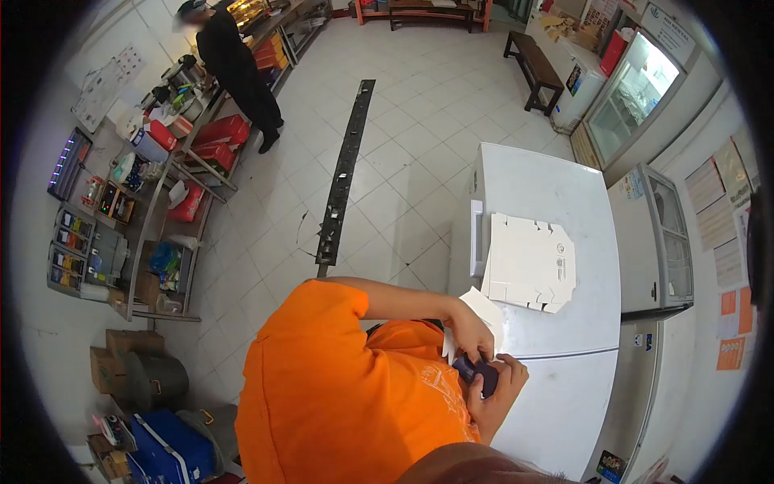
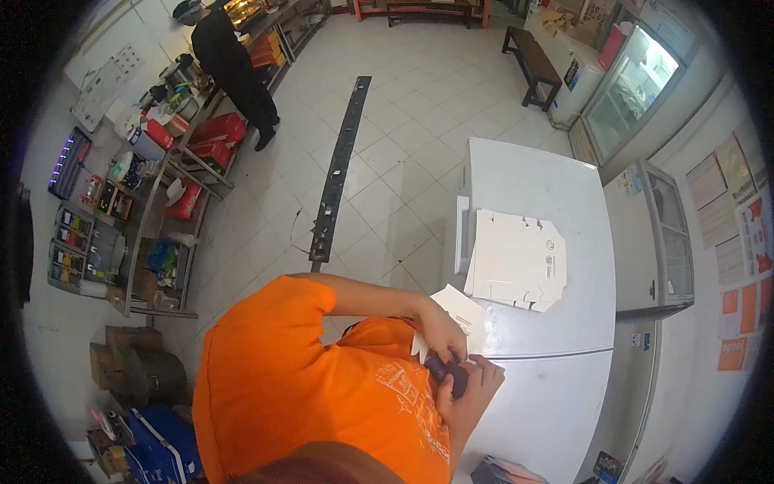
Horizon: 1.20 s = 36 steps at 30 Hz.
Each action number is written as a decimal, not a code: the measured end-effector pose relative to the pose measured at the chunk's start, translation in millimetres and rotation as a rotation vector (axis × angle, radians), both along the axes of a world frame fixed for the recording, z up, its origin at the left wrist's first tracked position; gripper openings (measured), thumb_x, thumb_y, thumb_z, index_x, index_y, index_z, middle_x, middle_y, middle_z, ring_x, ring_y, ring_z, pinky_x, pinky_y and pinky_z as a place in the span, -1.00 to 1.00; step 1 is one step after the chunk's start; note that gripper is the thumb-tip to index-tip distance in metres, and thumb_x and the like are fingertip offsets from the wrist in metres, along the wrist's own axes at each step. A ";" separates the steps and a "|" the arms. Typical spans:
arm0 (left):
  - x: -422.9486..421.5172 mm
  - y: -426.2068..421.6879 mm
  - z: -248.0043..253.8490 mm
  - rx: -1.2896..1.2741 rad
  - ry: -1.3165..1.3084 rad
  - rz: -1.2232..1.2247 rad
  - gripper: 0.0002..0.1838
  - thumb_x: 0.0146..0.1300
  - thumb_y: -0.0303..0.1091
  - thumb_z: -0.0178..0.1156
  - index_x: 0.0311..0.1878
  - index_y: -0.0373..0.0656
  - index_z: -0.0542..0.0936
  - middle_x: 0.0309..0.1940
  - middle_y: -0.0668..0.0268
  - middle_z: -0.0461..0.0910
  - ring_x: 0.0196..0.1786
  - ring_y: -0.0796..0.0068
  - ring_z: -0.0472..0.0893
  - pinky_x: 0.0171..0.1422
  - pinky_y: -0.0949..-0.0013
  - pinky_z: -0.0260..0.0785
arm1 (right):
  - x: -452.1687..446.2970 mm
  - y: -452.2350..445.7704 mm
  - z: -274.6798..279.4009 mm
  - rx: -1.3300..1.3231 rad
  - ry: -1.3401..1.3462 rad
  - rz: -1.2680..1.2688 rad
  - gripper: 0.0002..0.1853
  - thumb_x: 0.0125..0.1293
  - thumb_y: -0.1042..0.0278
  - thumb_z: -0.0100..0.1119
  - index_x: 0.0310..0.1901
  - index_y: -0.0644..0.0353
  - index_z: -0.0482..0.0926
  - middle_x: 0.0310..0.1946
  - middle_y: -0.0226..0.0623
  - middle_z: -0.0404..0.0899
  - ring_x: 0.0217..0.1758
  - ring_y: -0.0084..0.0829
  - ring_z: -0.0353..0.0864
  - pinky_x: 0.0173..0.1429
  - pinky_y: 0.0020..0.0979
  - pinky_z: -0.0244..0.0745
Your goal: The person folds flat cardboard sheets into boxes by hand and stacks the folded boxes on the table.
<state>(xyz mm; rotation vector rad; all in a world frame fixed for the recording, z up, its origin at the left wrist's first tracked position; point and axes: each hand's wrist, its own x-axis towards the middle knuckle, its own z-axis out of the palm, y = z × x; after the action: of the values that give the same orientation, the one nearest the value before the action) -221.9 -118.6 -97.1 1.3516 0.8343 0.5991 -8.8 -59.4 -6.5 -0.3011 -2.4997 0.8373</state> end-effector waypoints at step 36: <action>102.8 53.9 79.0 0.009 -0.650 0.956 -0.70 0.71 -0.19 0.15 -0.08 -0.22 0.67 -0.40 0.51 0.62 -0.27 0.74 0.56 -0.15 0.53 0.45 | 6.7 31.2 -35.1 0.080 0.303 -0.579 -0.46 0.52 0.41 0.31 0.48 0.24 0.50 0.55 0.05 0.37 0.58 0.08 0.45 0.49 0.01 0.57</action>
<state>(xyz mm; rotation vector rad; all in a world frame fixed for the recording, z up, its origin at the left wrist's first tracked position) -119.0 -64.7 -18.1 0.6054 0.8891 1.6735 -2.1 -28.2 -41.6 -0.7620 -1.9973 0.4972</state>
